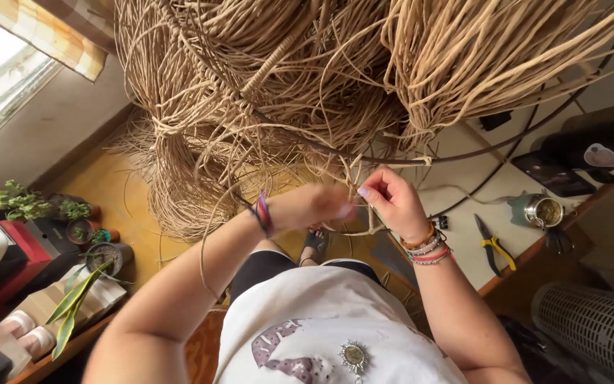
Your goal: Weaving and tying natural fiber strands onto a large furniture-like structure.
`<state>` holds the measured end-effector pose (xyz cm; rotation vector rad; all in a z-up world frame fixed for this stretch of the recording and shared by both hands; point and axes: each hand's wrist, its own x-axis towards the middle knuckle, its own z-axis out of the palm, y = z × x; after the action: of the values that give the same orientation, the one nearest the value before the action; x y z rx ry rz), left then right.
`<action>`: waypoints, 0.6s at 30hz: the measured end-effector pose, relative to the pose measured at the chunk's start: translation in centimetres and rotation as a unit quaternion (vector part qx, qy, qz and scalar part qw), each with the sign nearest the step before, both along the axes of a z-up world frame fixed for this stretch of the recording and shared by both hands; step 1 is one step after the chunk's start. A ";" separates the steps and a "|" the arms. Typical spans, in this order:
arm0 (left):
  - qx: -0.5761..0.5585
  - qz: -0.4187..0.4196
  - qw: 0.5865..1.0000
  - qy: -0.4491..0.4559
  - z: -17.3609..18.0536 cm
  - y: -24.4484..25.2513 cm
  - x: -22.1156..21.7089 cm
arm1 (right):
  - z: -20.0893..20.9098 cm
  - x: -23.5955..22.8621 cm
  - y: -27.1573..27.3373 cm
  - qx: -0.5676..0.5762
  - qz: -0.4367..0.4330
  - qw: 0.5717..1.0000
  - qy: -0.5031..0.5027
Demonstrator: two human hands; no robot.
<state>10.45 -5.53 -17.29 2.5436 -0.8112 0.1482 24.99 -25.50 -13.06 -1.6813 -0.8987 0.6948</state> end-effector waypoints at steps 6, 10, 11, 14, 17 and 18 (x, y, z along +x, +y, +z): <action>-0.009 -0.098 0.993 -0.058 -1.6 0.2 -0.6 | 0.4 0.1 -0.2 0.012 0.000 1.000 -0.002; -0.047 0.061 0.974 0.211 3.3 0.3 -0.2 | 0.0 -0.1 0.2 0.008 0.007 1.000 -0.011; -0.405 0.151 0.839 0.331 5.0 0.2 0.9 | -0.3 0.1 0.2 0.008 0.009 1.000 -0.019; -0.331 0.142 0.848 0.389 4.0 -0.3 0.6 | 1.1 0.1 0.2 0.015 0.024 1.000 0.002; -0.098 0.164 0.917 0.349 -2.3 1.5 -2.9 | -0.3 0.0 0.0 0.030 0.011 0.999 0.022; -0.099 0.168 0.917 0.349 0.3 1.2 -1.6 | -0.5 -0.1 0.0 0.030 0.014 0.999 0.022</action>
<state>8.86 -4.37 -16.95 2.2633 -0.0737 -0.5208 24.94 -25.46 -13.54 -1.5972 -0.9050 0.7153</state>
